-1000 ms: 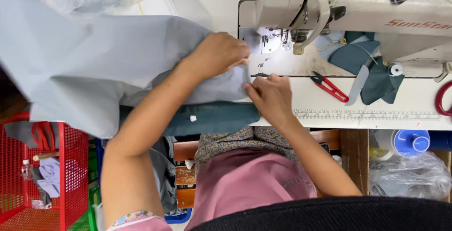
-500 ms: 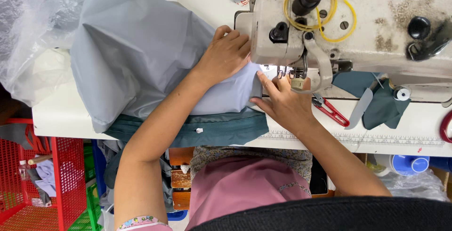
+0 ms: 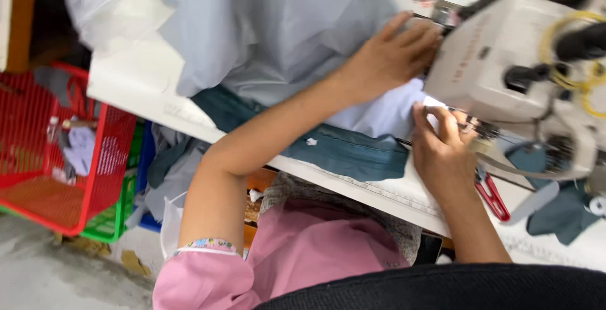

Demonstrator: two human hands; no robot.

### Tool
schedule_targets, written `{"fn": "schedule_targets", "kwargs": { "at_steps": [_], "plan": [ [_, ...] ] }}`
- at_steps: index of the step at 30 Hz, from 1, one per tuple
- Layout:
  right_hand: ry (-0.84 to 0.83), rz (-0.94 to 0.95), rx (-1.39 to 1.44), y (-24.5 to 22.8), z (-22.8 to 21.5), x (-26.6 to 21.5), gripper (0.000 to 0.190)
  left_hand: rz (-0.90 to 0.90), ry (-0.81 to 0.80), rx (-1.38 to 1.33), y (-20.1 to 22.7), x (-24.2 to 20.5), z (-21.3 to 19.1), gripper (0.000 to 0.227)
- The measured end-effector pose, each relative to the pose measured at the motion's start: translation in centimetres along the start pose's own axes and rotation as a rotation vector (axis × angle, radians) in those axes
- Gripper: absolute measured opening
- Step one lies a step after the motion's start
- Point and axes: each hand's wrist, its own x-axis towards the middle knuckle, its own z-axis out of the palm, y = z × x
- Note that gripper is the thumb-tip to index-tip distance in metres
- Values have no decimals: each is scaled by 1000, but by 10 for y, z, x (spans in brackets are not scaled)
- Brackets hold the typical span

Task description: The person sews gray fabric pieces onto white mask blanks using a sewing machine. They align the fabric, guide it through the machine, and trim the threads with scissors.

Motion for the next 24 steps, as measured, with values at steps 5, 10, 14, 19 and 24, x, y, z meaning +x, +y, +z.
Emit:
{"fn": "schedule_targets", "kwargs": {
  "at_steps": [5,10,14,19,24],
  "plan": [
    [216,-451,181,-5,-28,17,27,-391,-233,88,58,-36,-72,94],
    [261,-436,124,1,-12,13,31,-320,-573,-197,21,-56,-82,76],
    [200,-297,213,17,7,3,49,-222,-435,-282,18,-56,-73,68],
    [250,-309,470,33,25,14,41,-68,-46,-374,52,-44,-65,26],
    [294,-310,583,27,14,21,41,-74,65,-39,78,-43,-43,22]
  ]
}}
